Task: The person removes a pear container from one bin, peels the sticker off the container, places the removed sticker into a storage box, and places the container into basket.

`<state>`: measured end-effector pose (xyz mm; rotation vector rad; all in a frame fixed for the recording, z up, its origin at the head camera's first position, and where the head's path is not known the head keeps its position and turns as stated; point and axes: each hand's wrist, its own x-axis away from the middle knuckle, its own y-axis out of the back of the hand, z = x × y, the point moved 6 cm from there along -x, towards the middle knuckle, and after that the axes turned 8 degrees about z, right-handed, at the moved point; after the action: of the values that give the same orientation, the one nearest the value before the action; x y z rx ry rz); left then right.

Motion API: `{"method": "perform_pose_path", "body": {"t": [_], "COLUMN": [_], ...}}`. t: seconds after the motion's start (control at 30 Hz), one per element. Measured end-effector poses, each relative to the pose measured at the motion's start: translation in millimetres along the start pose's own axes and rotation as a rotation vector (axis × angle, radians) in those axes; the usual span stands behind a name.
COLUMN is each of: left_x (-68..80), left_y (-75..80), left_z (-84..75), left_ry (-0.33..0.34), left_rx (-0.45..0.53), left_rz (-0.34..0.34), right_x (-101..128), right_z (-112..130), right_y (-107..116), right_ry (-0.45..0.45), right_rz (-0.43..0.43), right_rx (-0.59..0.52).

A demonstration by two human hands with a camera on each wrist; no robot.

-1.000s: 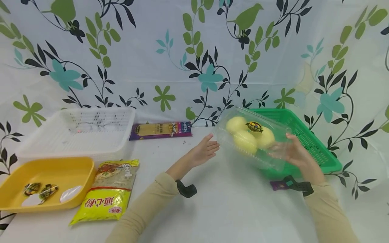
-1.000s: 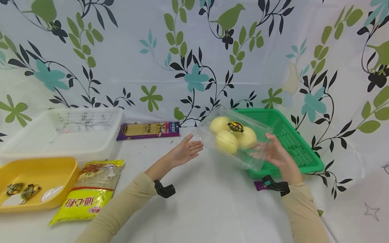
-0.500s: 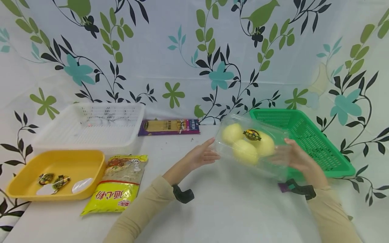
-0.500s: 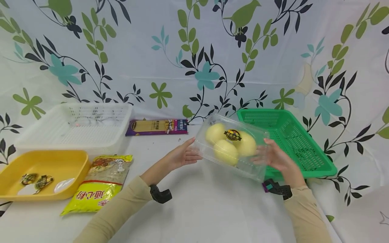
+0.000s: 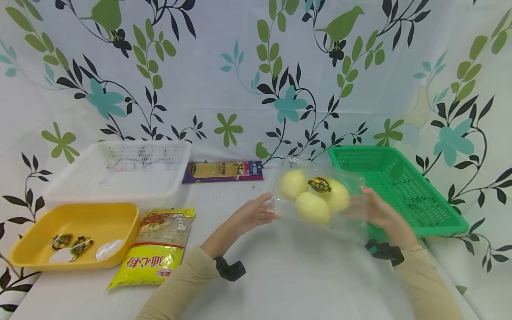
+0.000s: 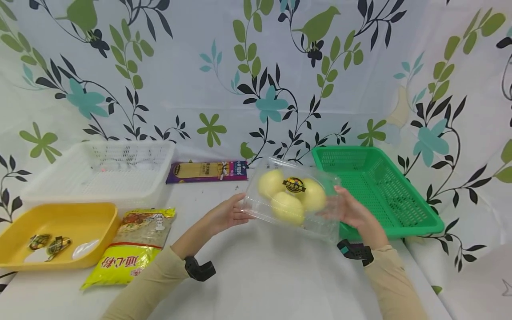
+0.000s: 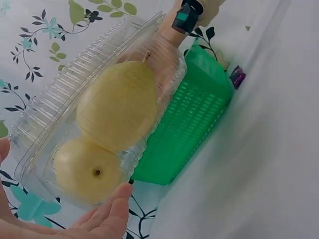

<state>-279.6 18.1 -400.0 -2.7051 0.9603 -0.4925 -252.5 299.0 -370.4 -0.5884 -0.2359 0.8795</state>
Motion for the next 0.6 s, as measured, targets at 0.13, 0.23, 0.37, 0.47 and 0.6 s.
{"method": "perform_pose_path", "body": {"t": [0.13,0.23,0.37,0.47,0.6], "left_x": [12.5,22.3,34.7,42.4,53.7], "left_y": [6.8,14.9,27.7,34.1,41.6], "left_z": [2.9,5.7,11.9,17.9,23.6], "left_ry": [-0.038,-0.066,-0.076,-0.076,-0.084], "left_rx": [-0.042,-0.082,-0.106,-0.096,-0.095], "left_rz": [-0.004,-0.005,-0.037,-0.072,-0.087], "right_x": [-11,-17,-28,-38,-51], "right_z": [-4,-12,-22,-27,-37], "right_y": [-3,4,10,6,1], "right_ry": [0.021,0.030,0.021,0.023,0.020], "right_rz": [0.003,-0.100,-0.263,-0.289,-0.273], "right_rx": [0.066,0.125,0.173,0.178,0.179]}}
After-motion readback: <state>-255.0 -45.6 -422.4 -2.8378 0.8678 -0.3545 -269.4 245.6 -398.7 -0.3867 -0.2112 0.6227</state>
